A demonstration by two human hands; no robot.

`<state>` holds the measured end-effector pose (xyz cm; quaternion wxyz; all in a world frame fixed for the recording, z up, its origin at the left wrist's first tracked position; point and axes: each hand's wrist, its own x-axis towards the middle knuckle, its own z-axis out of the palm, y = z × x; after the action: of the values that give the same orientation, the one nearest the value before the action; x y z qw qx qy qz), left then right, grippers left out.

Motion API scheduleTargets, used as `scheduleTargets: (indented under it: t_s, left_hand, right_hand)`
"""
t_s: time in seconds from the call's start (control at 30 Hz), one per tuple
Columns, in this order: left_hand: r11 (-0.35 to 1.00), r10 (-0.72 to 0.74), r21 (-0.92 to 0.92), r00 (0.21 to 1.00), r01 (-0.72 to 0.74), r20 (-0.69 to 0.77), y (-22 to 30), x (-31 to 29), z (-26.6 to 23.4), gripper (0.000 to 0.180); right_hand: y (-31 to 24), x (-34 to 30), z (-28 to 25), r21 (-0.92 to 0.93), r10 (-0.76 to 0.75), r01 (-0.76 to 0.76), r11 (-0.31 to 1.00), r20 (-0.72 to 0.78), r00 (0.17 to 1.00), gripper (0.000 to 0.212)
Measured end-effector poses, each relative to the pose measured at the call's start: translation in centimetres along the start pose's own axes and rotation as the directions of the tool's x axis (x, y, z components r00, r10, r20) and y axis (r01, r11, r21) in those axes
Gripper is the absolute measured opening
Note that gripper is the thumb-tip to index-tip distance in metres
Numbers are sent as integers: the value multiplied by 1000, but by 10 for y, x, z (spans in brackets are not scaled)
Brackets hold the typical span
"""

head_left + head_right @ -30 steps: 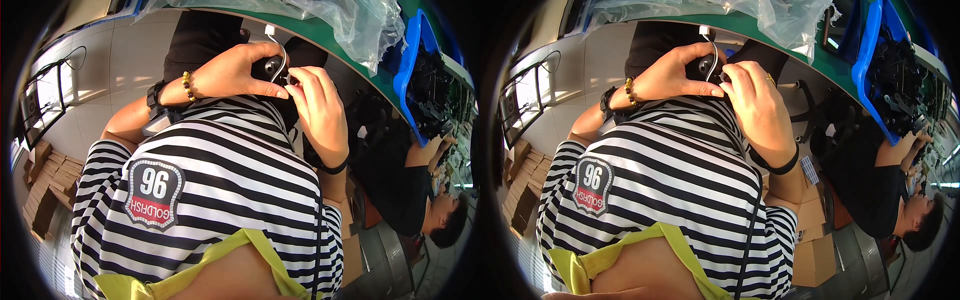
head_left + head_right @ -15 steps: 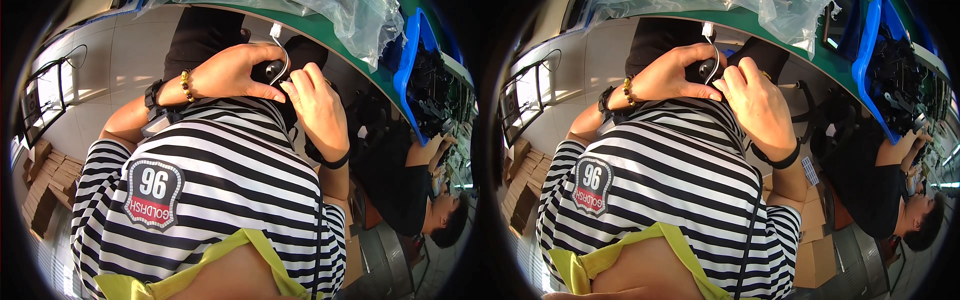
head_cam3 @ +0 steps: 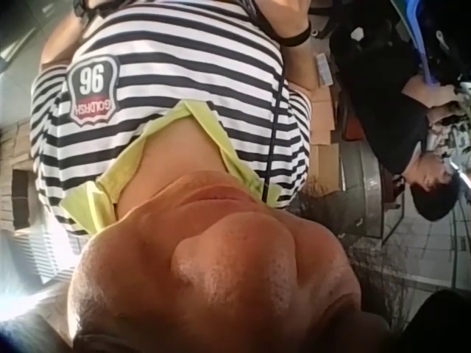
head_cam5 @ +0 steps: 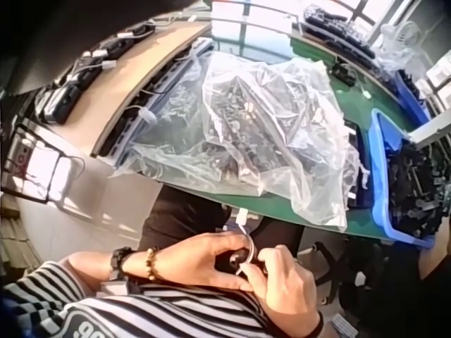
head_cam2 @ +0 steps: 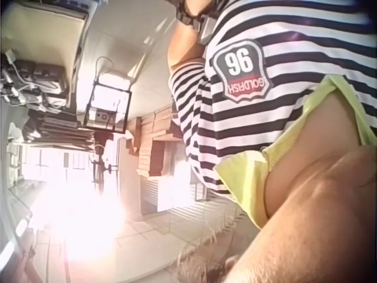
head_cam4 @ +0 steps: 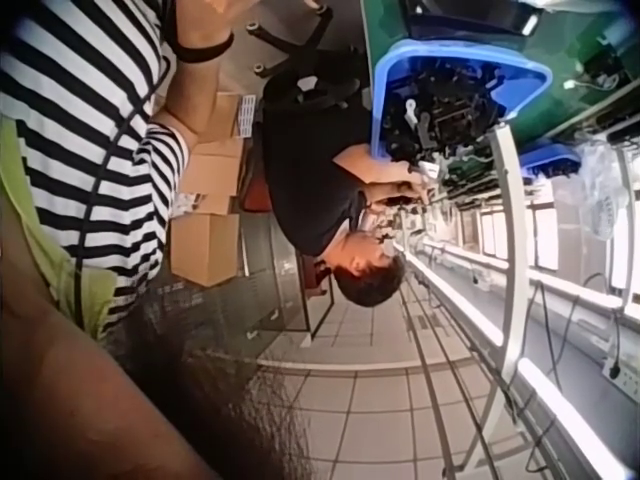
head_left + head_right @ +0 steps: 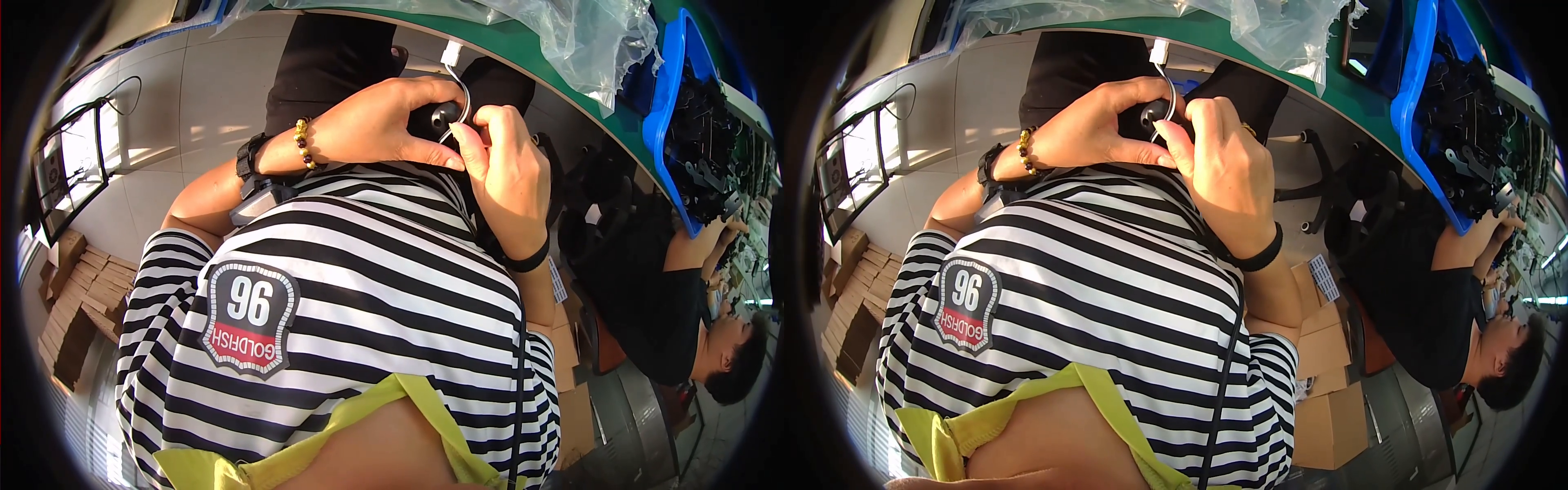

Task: The person picks up a black plastic housing from a board, inserts a wire and a small component into it, and places the unit back. This process is repeated with another housing before the person adjusts a bracelet on their wrist.

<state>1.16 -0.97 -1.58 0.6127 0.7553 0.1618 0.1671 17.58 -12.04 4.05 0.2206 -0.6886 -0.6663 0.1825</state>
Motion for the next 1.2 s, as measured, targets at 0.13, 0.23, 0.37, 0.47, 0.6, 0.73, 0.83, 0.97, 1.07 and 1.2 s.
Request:
scheduleTargets:
  t_s: [0.13,0.23,0.37,0.47,0.6,0.73,0.83,0.97,1.07,1.2]
  left_hand:
    - [992,-114,-63,994,113,-8,4,-2,-2,62]
    - [984,-170,-64,985,168,-15,5,-5,-4,60]
    - [989,-145,3,989,145,9,8,-5,-7,62]
    - [996,-86,36,996,86,2,6,-3,-8,62]
    - [996,-4,93,1000,6,-22,6,-2,-6,62]
    - [997,7,79,1000,-6,-17,5,-3,-4,62]
    - [998,-1,55,1000,1,1,5,-3,-3,62]
    - [999,-5,35,1000,5,3,6,-1,-2,62]
    - [1000,-5,20,1000,6,-22,6,1,-2,61]
    - [997,-28,-75,999,26,-23,3,1,0,61]
  right_hand:
    - [2,2,3,174,-28,40,984,-67,997,14]
    - [4,4,-2,238,-48,46,970,4,999,16]
    - [7,6,-8,265,-80,52,963,94,992,20]
    - [7,6,-13,224,-76,37,974,172,982,20]
    - [6,7,-13,151,-62,38,988,156,986,15]
    - [6,6,-12,3,-51,51,999,194,980,18]
    - [10,7,-11,36,-41,35,999,177,983,20]
    - [7,10,-7,2,-38,38,999,83,996,25]
    - [2,12,1,37,-14,14,999,-17,1000,24]
    - [-1,11,4,133,29,-13,991,-112,993,17]
